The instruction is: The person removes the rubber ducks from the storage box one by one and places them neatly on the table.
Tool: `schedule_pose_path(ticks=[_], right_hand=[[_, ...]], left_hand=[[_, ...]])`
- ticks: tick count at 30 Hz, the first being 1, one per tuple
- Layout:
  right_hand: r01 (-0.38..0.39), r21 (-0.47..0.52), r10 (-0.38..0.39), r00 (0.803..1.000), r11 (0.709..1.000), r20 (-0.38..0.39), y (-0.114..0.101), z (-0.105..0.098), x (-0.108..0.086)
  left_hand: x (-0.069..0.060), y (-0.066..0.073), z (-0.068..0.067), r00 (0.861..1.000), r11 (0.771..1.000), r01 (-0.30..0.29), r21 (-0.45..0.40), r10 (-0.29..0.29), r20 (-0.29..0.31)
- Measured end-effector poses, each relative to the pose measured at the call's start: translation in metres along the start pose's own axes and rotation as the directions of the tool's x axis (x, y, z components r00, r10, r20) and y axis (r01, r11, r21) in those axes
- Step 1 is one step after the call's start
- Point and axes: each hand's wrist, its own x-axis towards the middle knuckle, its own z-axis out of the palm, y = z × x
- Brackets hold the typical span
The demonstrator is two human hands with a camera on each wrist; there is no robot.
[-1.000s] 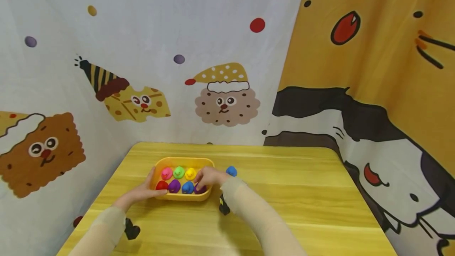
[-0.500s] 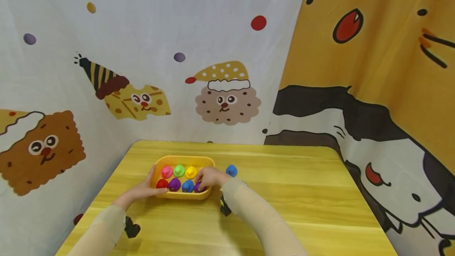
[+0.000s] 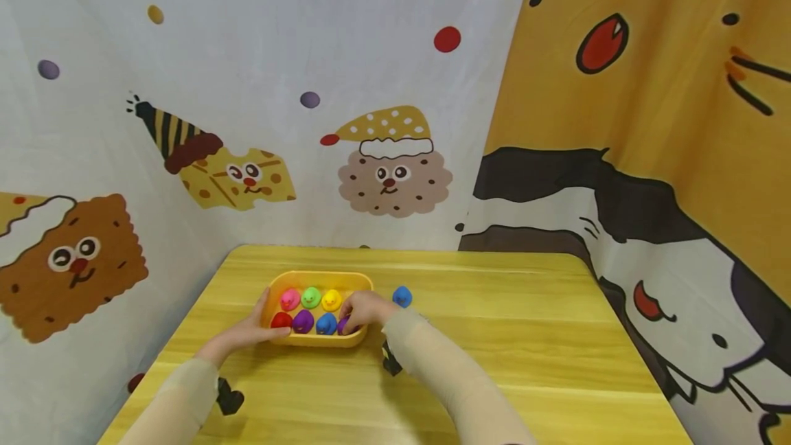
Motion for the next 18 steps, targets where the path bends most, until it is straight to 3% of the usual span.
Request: schedule_pose_path(ticks=[12,18], right_hand=[[0.021,-0.066,-0.021,1.000,0.998,-0.010,0.0029,0.0033,0.0033],[0.015,-0.034,-0.016,1.000,0.999,-0.023,0.0037,0.0038,0.0048]], left_hand=[[-0.0040,0.0025,0.0005,1.000,1.000,0.026,0.016,-0.026,-0.003],[-0.0044,0.0027,0.0004,1.000,0.999,0.025,0.021,-0.025,-0.006]])
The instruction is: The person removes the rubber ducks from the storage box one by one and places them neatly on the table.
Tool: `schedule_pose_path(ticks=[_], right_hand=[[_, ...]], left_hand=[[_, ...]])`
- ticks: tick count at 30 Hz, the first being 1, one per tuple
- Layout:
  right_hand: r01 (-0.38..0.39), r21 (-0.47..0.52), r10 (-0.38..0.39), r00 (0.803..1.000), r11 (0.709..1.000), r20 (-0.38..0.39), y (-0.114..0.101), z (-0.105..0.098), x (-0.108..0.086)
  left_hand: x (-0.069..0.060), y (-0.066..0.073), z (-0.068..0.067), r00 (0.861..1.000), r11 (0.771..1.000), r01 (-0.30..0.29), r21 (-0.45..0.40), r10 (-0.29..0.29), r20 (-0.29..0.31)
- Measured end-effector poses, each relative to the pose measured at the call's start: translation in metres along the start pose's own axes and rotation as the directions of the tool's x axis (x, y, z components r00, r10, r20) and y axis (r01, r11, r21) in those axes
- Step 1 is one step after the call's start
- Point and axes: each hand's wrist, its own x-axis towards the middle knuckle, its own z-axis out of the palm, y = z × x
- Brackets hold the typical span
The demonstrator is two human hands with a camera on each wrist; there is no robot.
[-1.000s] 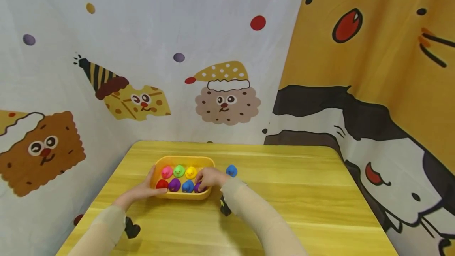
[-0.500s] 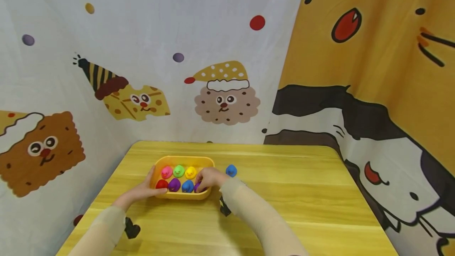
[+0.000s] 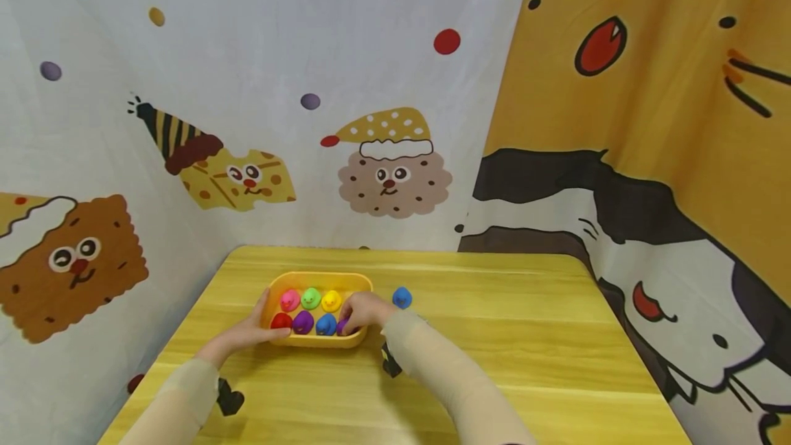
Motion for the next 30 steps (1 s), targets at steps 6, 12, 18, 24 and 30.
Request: schedule_pose_path(ticks=[6,12,18,24,30], right_hand=[[0.002,0.045,-0.003,1.000,0.999,0.005,-0.003,-0.004,-0.003],[0.016,0.058,-0.016,1.000,0.998,0.002,-0.006,-0.009,-0.005],[0.031,0.034,-0.031,1.000,0.999,0.001,-0.005,-0.015,-0.005],[0.027,0.036,-0.027,1.000,0.999,0.007,-0.007,-0.025,-0.008],[0.006,0.046,-0.006,1.000,0.999,-0.005,-0.012,-0.034,-0.014]], left_hand=[[-0.001,0.001,0.001,1.000,1.000,-0.002,0.002,0.002,-0.004],[-0.005,0.006,0.001,1.000,1.000,-0.005,-0.006,0.005,-0.001],[-0.007,0.007,0.002,1.000,1.000,-0.001,-0.017,0.001,-0.003],[-0.004,0.004,0.002,1.000,1.000,0.016,-0.022,-0.017,-0.006],[-0.005,0.004,0.002,1.000,1.000,0.017,-0.021,-0.018,-0.005]])
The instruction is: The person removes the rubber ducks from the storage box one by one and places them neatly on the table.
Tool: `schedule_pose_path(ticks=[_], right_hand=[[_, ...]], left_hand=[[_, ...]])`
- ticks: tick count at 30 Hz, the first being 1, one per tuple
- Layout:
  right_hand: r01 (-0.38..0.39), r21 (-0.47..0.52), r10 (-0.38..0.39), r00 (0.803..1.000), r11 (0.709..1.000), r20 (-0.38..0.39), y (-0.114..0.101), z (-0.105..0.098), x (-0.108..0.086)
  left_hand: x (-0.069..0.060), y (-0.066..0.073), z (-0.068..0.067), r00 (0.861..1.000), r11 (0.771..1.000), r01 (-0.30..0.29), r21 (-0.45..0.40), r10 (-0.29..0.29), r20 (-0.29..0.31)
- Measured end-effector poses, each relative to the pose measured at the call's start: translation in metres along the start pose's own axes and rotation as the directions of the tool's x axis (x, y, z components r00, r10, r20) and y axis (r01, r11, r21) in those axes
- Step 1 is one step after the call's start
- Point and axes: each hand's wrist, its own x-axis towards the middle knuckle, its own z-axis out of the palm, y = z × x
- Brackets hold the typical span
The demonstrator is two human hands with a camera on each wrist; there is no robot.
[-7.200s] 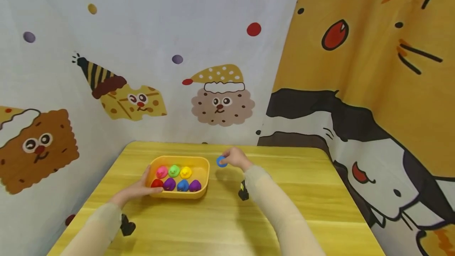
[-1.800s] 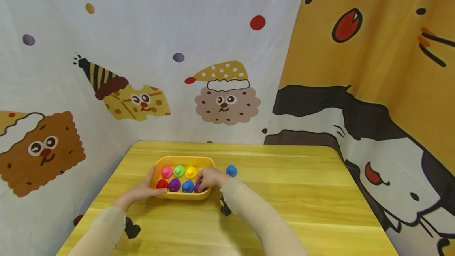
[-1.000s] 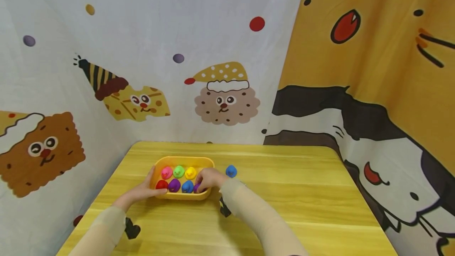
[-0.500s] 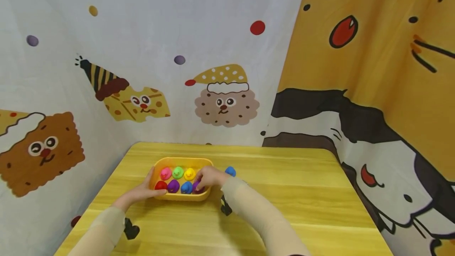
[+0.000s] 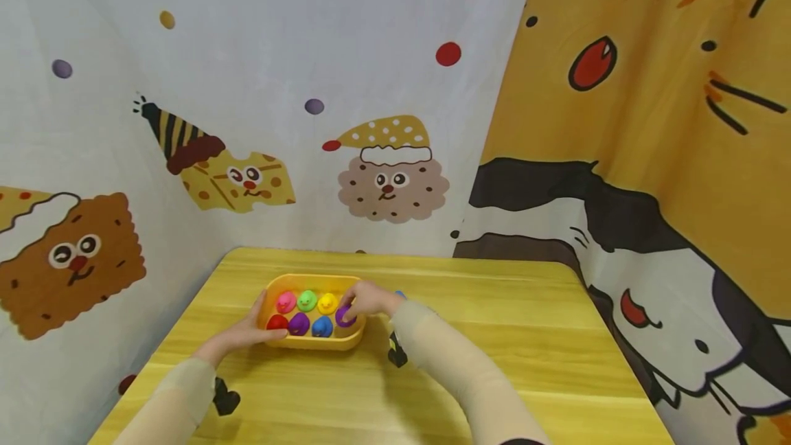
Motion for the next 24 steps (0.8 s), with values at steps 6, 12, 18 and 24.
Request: schedule_pose_path(ticks=[6,12,18,24], right_hand=[[0.007,0.015,-0.007,1.000,1.000,-0.026,-0.001,-0.008,-0.006],[0.032,0.024,-0.030,0.997,0.999,-0.071,0.000,-0.019,-0.012],[0.037,0.040,-0.033,0.996,0.999,-0.080,0.003,-0.026,-0.017],[0.027,0.017,-0.025,0.996,0.999,-0.085,0.003,-0.035,-0.023]], left_hand=[[0.003,-0.002,-0.001,1.000,1.000,-0.015,0.015,0.015,0.003],[0.004,-0.006,-0.001,0.999,0.999,-0.049,0.007,0.049,0.015],[0.007,-0.008,-0.001,0.999,0.999,-0.032,0.017,0.032,0.017],[0.006,-0.008,-0.002,0.998,0.998,-0.064,0.008,0.064,0.018]])
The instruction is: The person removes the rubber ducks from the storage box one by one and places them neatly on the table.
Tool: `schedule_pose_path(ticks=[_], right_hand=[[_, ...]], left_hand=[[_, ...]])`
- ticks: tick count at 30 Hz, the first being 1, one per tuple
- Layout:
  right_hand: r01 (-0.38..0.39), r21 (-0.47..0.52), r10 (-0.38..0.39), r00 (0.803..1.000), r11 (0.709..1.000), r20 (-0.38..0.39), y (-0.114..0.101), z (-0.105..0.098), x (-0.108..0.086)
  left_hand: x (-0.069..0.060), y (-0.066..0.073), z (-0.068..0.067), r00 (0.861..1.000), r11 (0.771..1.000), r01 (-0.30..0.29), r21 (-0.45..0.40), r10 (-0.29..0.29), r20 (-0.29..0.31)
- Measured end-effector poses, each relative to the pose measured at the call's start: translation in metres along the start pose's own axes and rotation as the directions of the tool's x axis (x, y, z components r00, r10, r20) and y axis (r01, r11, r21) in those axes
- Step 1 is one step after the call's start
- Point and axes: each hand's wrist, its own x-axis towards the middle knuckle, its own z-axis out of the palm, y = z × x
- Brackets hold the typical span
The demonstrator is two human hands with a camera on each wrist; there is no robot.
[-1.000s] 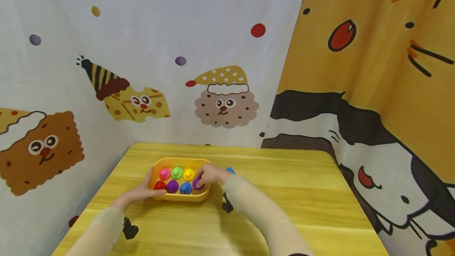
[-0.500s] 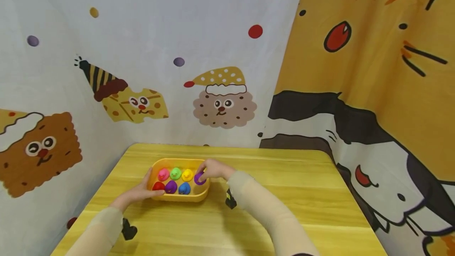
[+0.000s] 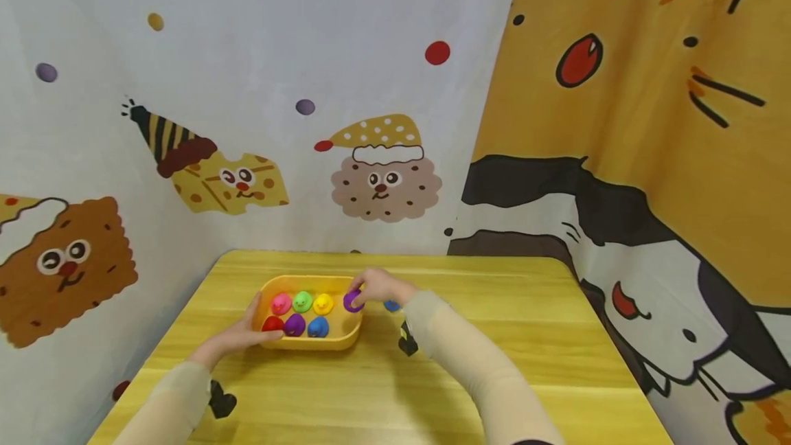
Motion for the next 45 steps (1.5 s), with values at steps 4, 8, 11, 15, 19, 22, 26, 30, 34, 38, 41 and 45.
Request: schedule_pose_path(ticks=[4,8,11,15,19,22,26,30,34,38,41,45], right_hand=[[-0.012,-0.040,0.012,1.000,0.999,-0.004,0.002,-0.006,-0.002],[-0.035,-0.057,0.034,0.999,0.998,-0.003,0.004,-0.012,-0.004],[-0.053,-0.053,0.053,0.999,0.997,-0.011,0.007,-0.015,-0.007],[-0.077,-0.028,0.077,0.997,0.997,-0.024,0.011,-0.018,-0.011],[-0.058,-0.017,0.058,0.998,0.998,-0.032,0.015,-0.022,-0.017],[-0.041,-0.018,0.041,0.998,0.999,-0.040,0.021,-0.026,-0.020],[-0.052,-0.004,0.052,0.997,0.999,-0.048,0.028,-0.030,-0.022],[-0.062,0.002,0.062,0.996,0.998,-0.059,0.034,-0.033,-0.024],[-0.071,0.008,0.071,0.995,0.997,-0.074,0.038,-0.037,-0.028],[-0.084,0.014,0.085,0.993,0.996,-0.084,0.044,-0.040,-0.034],[-0.090,0.007,0.090,0.992,0.996,-0.093,0.048,-0.042,-0.038],[-0.106,0.020,0.107,0.989,0.994,-0.102,0.054,-0.043,-0.043]], left_hand=[[0.002,-0.004,-0.001,1.000,1.000,-0.024,-0.009,0.024,0.006],[0.006,-0.008,-0.002,1.000,1.000,0.011,-0.028,-0.011,0.009],[0.006,-0.006,-0.002,1.000,0.999,0.028,-0.026,-0.028,0.010],[0.002,0.000,0.000,0.999,0.999,0.031,-0.005,-0.031,0.009],[0.001,0.002,0.000,1.000,1.000,0.013,0.012,-0.014,0.007],[0.001,0.002,0.000,1.000,1.000,0.003,0.016,-0.003,0.007],[0.001,0.003,0.000,1.000,1.000,0.016,0.020,-0.016,0.004],[-0.001,0.004,-0.001,1.000,1.000,0.020,0.021,-0.020,0.003],[-0.002,0.005,-0.001,1.000,1.000,0.014,0.019,-0.014,0.006],[-0.002,0.003,-0.001,1.000,1.000,0.010,0.022,-0.011,0.010],[-0.001,0.001,0.000,1.000,1.000,0.009,0.012,-0.010,0.017],[-0.001,0.001,-0.001,1.000,1.000,0.008,-0.006,-0.008,0.021]])
